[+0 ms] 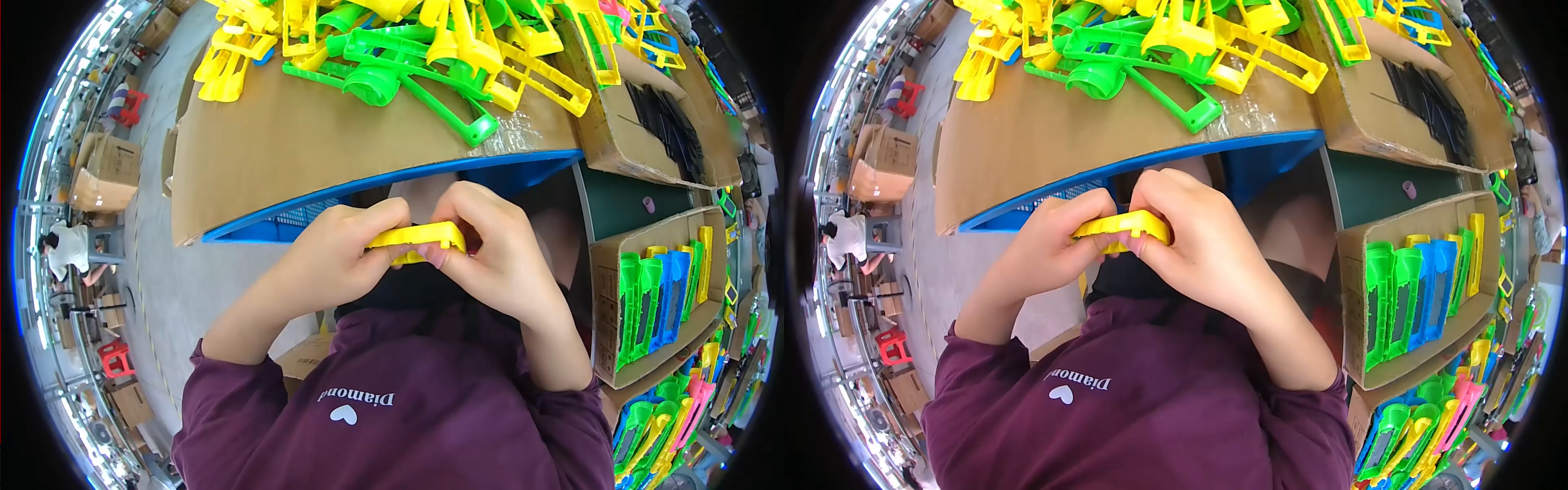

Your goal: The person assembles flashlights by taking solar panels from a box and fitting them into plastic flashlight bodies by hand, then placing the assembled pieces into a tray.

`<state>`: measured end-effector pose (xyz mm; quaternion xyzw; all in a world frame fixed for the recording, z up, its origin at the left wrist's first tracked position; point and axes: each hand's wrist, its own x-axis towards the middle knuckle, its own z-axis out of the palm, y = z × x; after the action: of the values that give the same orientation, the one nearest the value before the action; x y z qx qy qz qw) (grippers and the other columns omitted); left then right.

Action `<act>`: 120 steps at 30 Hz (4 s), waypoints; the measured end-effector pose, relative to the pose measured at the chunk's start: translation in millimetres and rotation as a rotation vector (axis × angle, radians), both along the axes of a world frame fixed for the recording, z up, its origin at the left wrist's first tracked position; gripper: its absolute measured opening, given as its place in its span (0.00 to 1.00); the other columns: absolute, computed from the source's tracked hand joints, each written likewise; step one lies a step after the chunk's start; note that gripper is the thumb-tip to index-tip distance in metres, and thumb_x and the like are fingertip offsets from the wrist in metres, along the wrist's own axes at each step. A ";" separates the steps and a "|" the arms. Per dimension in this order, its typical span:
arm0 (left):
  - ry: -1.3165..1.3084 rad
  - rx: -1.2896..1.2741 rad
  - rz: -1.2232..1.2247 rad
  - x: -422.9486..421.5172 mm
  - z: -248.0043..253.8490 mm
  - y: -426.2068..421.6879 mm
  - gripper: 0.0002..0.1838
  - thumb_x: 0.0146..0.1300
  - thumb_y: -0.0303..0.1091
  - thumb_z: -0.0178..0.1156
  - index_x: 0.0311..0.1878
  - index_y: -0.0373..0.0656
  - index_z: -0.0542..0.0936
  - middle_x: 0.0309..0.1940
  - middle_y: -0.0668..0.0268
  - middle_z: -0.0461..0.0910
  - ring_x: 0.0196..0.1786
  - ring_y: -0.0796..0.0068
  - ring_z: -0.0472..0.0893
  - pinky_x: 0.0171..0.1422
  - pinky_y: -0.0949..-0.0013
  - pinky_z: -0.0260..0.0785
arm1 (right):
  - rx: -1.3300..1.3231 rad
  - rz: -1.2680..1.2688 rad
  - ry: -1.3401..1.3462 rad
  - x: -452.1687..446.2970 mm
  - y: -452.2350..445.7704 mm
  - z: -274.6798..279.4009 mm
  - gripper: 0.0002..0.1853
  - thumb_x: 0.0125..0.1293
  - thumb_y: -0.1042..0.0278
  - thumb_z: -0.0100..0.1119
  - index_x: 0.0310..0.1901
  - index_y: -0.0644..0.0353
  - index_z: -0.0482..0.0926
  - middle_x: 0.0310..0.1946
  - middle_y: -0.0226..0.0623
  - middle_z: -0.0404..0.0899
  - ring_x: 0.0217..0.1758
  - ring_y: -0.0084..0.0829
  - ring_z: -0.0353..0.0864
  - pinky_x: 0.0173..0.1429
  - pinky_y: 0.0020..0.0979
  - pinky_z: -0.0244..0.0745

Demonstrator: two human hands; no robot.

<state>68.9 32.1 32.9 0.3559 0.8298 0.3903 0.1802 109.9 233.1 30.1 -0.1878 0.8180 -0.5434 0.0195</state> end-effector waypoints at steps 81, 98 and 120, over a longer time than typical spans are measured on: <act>-0.272 0.615 0.208 29.3 -32.0 61.1 0.16 0.71 0.42 0.47 0.49 0.38 0.66 0.47 0.63 0.73 0.50 0.80 0.72 0.56 0.74 0.63 | -0.733 -0.288 -0.237 26.7 11.0 7.5 0.19 0.59 0.71 0.64 0.49 0.62 0.68 0.45 0.30 0.71 0.44 0.19 0.70 0.53 0.24 0.65; -0.633 0.781 0.187 15.3 -15.5 69.8 0.14 0.61 0.19 0.56 0.50 0.34 0.69 0.42 0.65 0.75 0.47 0.81 0.74 0.53 0.76 0.67 | -0.618 -0.434 -0.025 17.4 14.9 -0.2 0.10 0.61 0.73 0.62 0.39 0.63 0.70 0.30 0.25 0.71 0.33 0.13 0.68 0.39 0.18 0.67; -0.739 0.901 0.336 20.7 -31.7 75.7 0.16 0.68 0.29 0.50 0.57 0.38 0.67 0.47 0.63 0.76 0.46 0.78 0.78 0.49 0.75 0.72 | -0.627 -0.187 -0.047 21.2 20.4 -14.5 0.19 0.67 0.76 0.47 0.59 0.67 0.66 0.53 0.39 0.66 0.49 0.27 0.74 0.42 0.22 0.77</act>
<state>89.6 107.8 1.1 0.1024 0.5101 0.8241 0.2239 131.1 253.6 15.5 -0.0960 0.6237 -0.7725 -0.0705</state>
